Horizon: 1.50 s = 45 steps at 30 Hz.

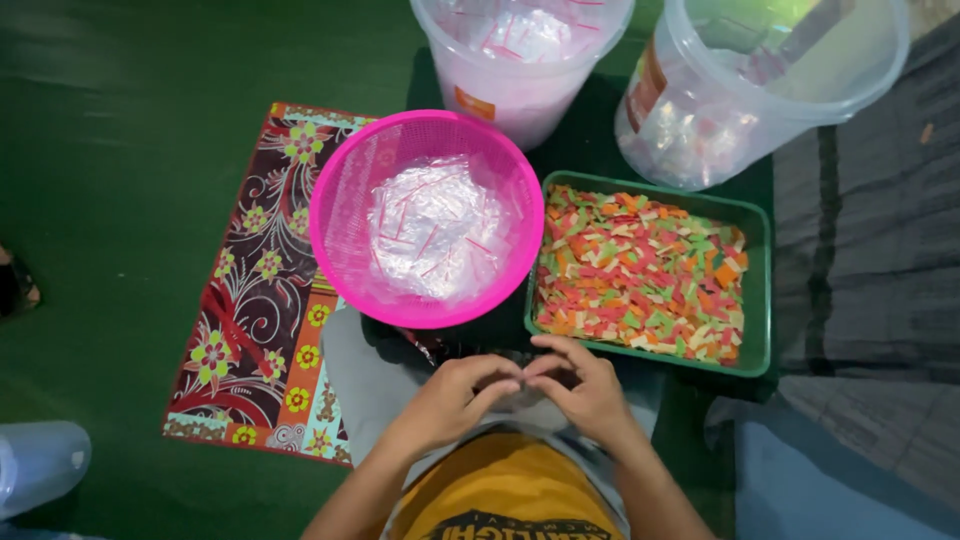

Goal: Packaging small colorful crackers into clear plastic bags

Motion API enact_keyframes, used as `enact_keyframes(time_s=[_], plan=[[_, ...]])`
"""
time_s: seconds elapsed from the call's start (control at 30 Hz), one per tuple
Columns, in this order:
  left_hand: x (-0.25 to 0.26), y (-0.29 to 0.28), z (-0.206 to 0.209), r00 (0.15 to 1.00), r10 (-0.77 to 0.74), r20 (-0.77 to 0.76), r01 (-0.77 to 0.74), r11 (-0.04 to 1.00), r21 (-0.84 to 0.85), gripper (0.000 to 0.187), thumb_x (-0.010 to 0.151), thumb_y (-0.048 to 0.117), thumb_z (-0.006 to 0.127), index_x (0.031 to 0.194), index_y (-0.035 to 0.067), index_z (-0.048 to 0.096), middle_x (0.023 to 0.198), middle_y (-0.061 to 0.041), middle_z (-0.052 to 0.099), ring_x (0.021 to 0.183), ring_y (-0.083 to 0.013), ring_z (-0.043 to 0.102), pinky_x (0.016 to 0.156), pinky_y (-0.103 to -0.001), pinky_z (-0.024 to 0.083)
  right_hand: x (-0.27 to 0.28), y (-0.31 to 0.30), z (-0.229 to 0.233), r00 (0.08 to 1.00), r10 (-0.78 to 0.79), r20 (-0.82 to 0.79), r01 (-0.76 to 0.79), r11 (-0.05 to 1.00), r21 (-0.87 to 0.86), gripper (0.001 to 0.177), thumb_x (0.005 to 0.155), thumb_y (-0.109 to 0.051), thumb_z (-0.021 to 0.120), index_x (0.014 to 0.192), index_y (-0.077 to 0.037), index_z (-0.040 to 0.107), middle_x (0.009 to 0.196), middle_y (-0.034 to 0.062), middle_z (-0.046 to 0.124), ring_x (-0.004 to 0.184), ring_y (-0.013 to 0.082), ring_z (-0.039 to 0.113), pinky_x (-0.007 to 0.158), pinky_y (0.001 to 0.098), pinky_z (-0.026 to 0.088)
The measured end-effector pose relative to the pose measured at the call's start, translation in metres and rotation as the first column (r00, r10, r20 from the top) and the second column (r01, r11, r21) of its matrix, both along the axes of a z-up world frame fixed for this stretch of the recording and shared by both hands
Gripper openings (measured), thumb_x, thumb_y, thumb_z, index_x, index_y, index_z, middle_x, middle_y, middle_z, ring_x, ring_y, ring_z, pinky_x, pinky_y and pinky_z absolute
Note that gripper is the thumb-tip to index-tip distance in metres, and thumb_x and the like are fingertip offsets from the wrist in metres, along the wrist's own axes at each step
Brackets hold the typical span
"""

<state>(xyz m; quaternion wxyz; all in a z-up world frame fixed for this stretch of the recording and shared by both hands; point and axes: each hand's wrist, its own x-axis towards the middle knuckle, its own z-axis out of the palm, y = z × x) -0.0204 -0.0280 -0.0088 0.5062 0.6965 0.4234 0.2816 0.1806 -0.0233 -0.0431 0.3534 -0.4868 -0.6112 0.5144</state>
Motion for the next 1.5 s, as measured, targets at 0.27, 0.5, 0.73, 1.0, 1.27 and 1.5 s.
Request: enact_keyframes(time_s=[0.27, 0.5, 0.73, 1.0, 1.27, 1.5], plan=[[0.007, 0.001, -0.03, 0.981, 0.12, -0.151, -0.128, 0.991, -0.041, 0.011, 0.084, 0.015, 0.059, 0.085, 0.01, 0.069, 0.079, -0.003, 0.064, 0.071, -0.0159, 0.062, 0.066, -0.028, 0.045, 0.001, -0.007, 0.002, 0.902, -0.277, 0.331, 0.041, 0.818, 0.574, 0.034, 0.075, -0.02, 0.074, 0.102, -0.005, 0.061, 0.098, 0.0087, 0.063, 0.094, 0.0235, 0.06, 0.084, 0.0333, 0.047], [0.025, -0.01, -0.058, 0.958, 0.285, 0.025, -0.272, 0.934, -0.23, 0.008, 0.075, 0.016, 0.072, 0.07, 0.011, 0.069, 0.063, 0.003, 0.066, 0.058, -0.0019, 0.052, 0.053, -0.02, 0.043, -0.004, -0.017, 0.016, 0.925, -0.125, 0.357, 0.137, 0.991, -0.006, 0.013, 0.07, -0.024, 0.077, 0.069, -0.013, 0.07, 0.066, -0.0042, 0.067, 0.052, 0.0047, 0.052, 0.049, 0.0201, 0.042], [0.026, -0.014, -0.06, 0.951, 0.219, 0.22, -0.087, 0.868, -0.488, 0.012, 0.084, 0.011, 0.065, 0.077, 0.01, 0.055, 0.064, -0.004, 0.064, 0.057, -0.0083, 0.059, 0.055, -0.021, 0.048, -0.007, -0.017, 0.012, 0.914, -0.066, 0.399, 0.114, 0.989, -0.098, 0.013, 0.078, -0.023, 0.064, 0.077, -0.014, 0.074, 0.073, -0.0045, 0.074, 0.064, 0.0044, 0.062, 0.059, 0.0219, 0.047], [0.028, -0.019, -0.064, 0.944, 0.286, -0.165, -0.296, 0.954, -0.038, 0.006, 0.082, 0.013, 0.052, 0.079, 0.013, 0.047, 0.068, -0.006, 0.055, 0.062, -0.0236, 0.053, 0.059, -0.036, 0.04, 0.001, -0.019, -0.03, 0.777, 0.001, 0.63, -0.121, 0.982, 0.147, 0.009, 0.074, -0.025, 0.062, 0.067, -0.02, 0.062, 0.062, -0.0065, 0.064, 0.057, 0.0119, 0.061, 0.052, 0.0292, 0.044], [0.025, -0.031, -0.08, 0.916, 0.001, -0.401, 0.126, 0.949, 0.29, 0.027, 0.069, 0.002, 0.051, 0.093, 0.011, 0.056, 0.075, -0.013, 0.045, 0.062, -0.0399, 0.051, 0.047, -0.051, 0.039, 0.008, -0.007, -0.017, 0.662, 0.12, 0.74, -0.159, 0.987, -0.019, 0.017, 0.075, -0.029, 0.058, 0.061, -0.019, 0.059, 0.059, -0.006, 0.062, 0.055, 0.0133, 0.058, 0.051, 0.0321, 0.041], [0.021, -0.037, -0.082, 0.828, -0.069, -0.557, 0.413, 0.747, 0.521, 0.011, 0.074, 0.017, 0.056, 0.083, 0.011, 0.057, 0.075, -0.009, 0.055, 0.068, -0.0294, 0.053, 0.054, -0.041, 0.042, 0.023, 0.006, -0.009, 0.543, 0.447, 0.711, -0.54, 0.834, -0.112, 0.017, 0.074, -0.029, 0.058, 0.063, -0.016, 0.059, 0.064, 0.0009, 0.063, 0.062, 0.0226, 0.06, 0.056, 0.0365, 0.042]])
